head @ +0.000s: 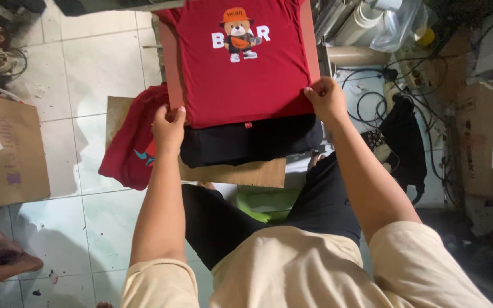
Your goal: The person irons several t-shirts using a heat press machine. They place a t-shirt on the lower plate, close the heated upper plate, and then open it to remove the garment. This process is repeated for multiple shirts, including black and red ones with various graphic prints.
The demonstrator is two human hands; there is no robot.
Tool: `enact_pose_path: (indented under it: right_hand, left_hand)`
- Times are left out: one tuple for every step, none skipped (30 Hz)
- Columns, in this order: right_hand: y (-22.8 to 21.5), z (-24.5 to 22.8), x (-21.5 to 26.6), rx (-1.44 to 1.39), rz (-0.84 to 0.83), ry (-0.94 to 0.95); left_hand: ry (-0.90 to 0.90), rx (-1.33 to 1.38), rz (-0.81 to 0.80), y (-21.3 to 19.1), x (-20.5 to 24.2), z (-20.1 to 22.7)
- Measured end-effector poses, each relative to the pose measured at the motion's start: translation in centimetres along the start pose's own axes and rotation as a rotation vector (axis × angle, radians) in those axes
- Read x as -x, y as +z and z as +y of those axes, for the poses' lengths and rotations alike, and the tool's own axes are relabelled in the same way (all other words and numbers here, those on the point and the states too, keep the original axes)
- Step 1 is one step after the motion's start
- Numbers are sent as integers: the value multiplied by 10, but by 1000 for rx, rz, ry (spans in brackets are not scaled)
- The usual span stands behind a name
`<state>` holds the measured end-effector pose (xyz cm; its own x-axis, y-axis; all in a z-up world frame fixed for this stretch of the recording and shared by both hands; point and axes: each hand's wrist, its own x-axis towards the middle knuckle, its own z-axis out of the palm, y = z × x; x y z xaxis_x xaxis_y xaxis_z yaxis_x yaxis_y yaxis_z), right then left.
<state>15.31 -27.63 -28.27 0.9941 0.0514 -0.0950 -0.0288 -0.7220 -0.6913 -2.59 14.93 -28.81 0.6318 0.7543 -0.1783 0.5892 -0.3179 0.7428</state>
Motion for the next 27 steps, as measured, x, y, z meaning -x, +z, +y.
enact_pose_path:
  right_hand:
    - [5,7,-6,18,-46,50]
    - [10,14,-12,36,-92,100]
    - [8,13,-14,37,-92,96]
    - [7,12,-16,28,-90,78]
    - [4,15,-13,22,-90,67]
    - [0,7,-7,26,-91,71]
    - [-5,-2,-3,12,-108,79]
    - [-9,-12,0,-2,-125,88]
    - [-11,-12,8,-2,-119,90]
    - [-13,-12,16,-35,-120,107]
    - [-14,-11,26,-64,-126,126]
    - [-24,-15,39,-61,-125,131]
    - [-33,-21,50,-31,-155,136]
    - [-42,-26,60,-1,-184,142]
    - [-46,-28,71,3,-190,146]
    - [-49,-29,82,-15,-196,154]
    - [-52,-32,91,-33,-201,159]
    - [-55,-33,99,-30,-207,161]
    - [-59,-35,107,-19,-214,179]
    - [-63,-36,114,-9,-221,197]
    - [-62,-32,120,-8,-224,200]
    - [-62,-28,125,-15,-230,200]
    - [-62,-24,130,-21,-237,200]
    - [-65,-26,135,-21,-240,203]
    - [-68,-28,140,-33,-244,205]
    - [-70,-30,145,-45,-248,206]
    - [-69,-26,143,-45,-253,211]
  left_hand:
    - [-11,-37,-28,6,-7,-4]
    - [-21,-75,-55,12,-15,-8]
    - [-22,-72,-52,15,-21,-13]
    - [-40,-93,-68,18,-27,-19]
    - [-60,-117,-92,23,-30,-26]
    - [-63,-116,-96,7,-8,0]
    - [-87,-101,-142,-9,10,28]
    - [-111,-86,-188,-24,28,57]
    - [-107,-85,-191,-29,32,56]
    - [-103,-79,-218,-34,35,56]
    - [-106,-73,-246,-38,41,52]
    - [-107,-74,-252,-43,49,49]
    - [-127,-86,-277,-47,56,47]
    - [-146,-98,-303,-52,63,45]
    - [-153,-99,-307,-54,69,40]
    - [-143,-95,-303,-55,75,34]
    - [-131,-89,-298,-58,81,29]
    - [-138,-89,-299,-66,92,36]
    - [-145,-111,-322,-75,103,44]
    - [-153,-132,-344,-83,113,53]
    - [-156,-134,-346,-86,120,53]
    - [-166,-114,-342,-89,126,54]
    - [-175,-95,-338,-92,133,56]
    - [-179,-98,-340,-92,137,54]
    - [-181,-110,-342,-92,139,53]
    - [-182,-122,-344,-92,141,51]
    - [-188,-126,-346,-91,142,51]
